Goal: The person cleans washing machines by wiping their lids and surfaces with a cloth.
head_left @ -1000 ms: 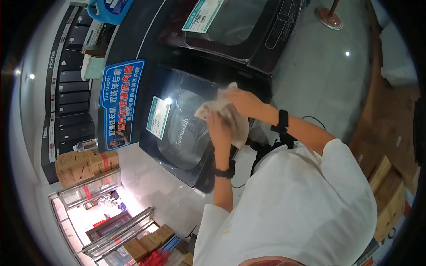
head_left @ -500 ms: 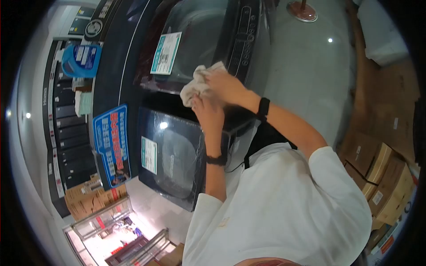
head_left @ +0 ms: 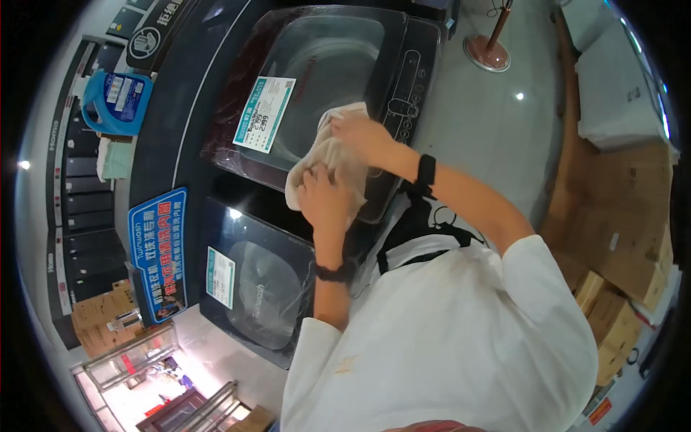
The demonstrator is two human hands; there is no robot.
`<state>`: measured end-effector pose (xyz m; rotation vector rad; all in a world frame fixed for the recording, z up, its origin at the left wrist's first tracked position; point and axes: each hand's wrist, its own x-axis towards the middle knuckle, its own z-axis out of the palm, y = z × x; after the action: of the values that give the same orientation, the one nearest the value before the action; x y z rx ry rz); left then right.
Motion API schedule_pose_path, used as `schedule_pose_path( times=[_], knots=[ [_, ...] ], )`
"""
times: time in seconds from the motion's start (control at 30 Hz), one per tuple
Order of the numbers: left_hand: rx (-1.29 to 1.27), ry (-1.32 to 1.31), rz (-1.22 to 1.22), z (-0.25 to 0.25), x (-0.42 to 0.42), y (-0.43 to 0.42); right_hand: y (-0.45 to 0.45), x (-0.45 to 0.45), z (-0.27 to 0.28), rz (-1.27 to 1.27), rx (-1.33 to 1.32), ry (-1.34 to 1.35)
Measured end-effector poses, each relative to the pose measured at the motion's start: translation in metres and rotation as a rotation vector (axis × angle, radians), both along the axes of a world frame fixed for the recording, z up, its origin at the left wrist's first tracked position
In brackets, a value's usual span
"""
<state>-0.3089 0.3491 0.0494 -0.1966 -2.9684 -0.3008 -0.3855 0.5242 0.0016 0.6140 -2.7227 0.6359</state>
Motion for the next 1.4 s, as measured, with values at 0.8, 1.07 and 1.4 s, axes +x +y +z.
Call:
schedule_pose_path(
  times=[0.8,1.07,1.4],
  knots=[
    [-0.141,-0.330,-0.067,0.011,-0.103,0.125,0.135,-0.092,-0.010,0.151,-0.078,0.077],
    [-0.141,-0.219,-0.270,0.016,-0.109,0.208,0.209,-0.081,0.003,0.100,-0.329,-0.022],
    [0.280,-0.304,-0.576,0.007,-0.107,0.393,0.407,-0.045,0.030,0.064,-1.141,-0.448]
  ],
)
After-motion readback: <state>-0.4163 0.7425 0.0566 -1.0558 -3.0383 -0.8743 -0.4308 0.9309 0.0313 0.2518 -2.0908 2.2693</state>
